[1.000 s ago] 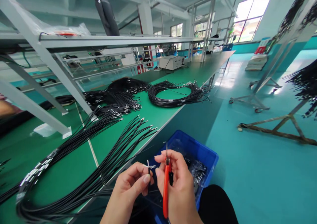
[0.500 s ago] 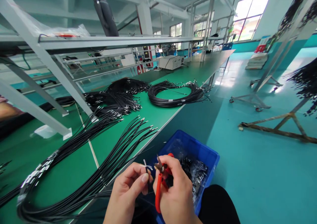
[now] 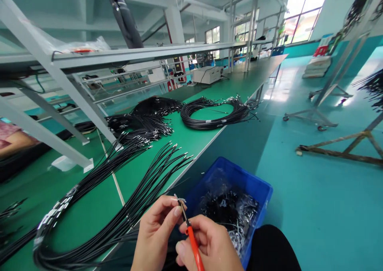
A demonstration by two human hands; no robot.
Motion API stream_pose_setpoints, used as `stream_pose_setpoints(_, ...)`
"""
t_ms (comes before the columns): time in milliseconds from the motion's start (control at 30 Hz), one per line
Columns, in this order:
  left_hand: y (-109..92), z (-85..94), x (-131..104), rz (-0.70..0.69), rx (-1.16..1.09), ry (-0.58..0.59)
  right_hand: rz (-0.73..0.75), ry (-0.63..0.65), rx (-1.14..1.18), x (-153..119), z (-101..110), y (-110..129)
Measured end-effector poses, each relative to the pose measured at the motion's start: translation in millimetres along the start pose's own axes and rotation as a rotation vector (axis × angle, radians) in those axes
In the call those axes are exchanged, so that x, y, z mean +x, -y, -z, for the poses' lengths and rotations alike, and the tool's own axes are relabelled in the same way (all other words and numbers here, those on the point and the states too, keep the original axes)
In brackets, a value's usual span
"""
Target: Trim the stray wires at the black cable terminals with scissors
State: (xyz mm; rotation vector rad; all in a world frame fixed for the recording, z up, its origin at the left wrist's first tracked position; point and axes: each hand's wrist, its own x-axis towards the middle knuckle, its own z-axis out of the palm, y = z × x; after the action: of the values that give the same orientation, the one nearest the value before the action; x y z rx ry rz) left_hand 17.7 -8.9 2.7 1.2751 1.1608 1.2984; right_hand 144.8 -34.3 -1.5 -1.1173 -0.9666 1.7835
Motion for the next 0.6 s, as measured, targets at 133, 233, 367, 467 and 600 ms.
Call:
stream_pose_setpoints(133,1.0,-0.8,-0.7,-0.045,0.069,0.031,-0.013,-0.019,-0.07,2.3,0.1,6.6)
stream_pose_setpoints(233,1.1,-1.6,0.3,-0.05,0.113,0.044,0.018,-0.054,-0.053,3.2,0.8,6.0)
stream_pose_setpoints(367,1.0,-3.2,1.4,-0.044,0.125,0.051,0.019,-0.088,-0.054,4.1,1.1,2.8)
stream_pose_setpoints(467,0.7,-3.8,2.1,-0.036,0.136,0.051,0.019,-0.103,-0.041,4.0,0.6,2.5)
stream_pose_setpoints(600,1.2,-2.6,2.5,-0.044,0.18,0.054,0.024,-0.096,-0.032,2.6,1.8,4.9)
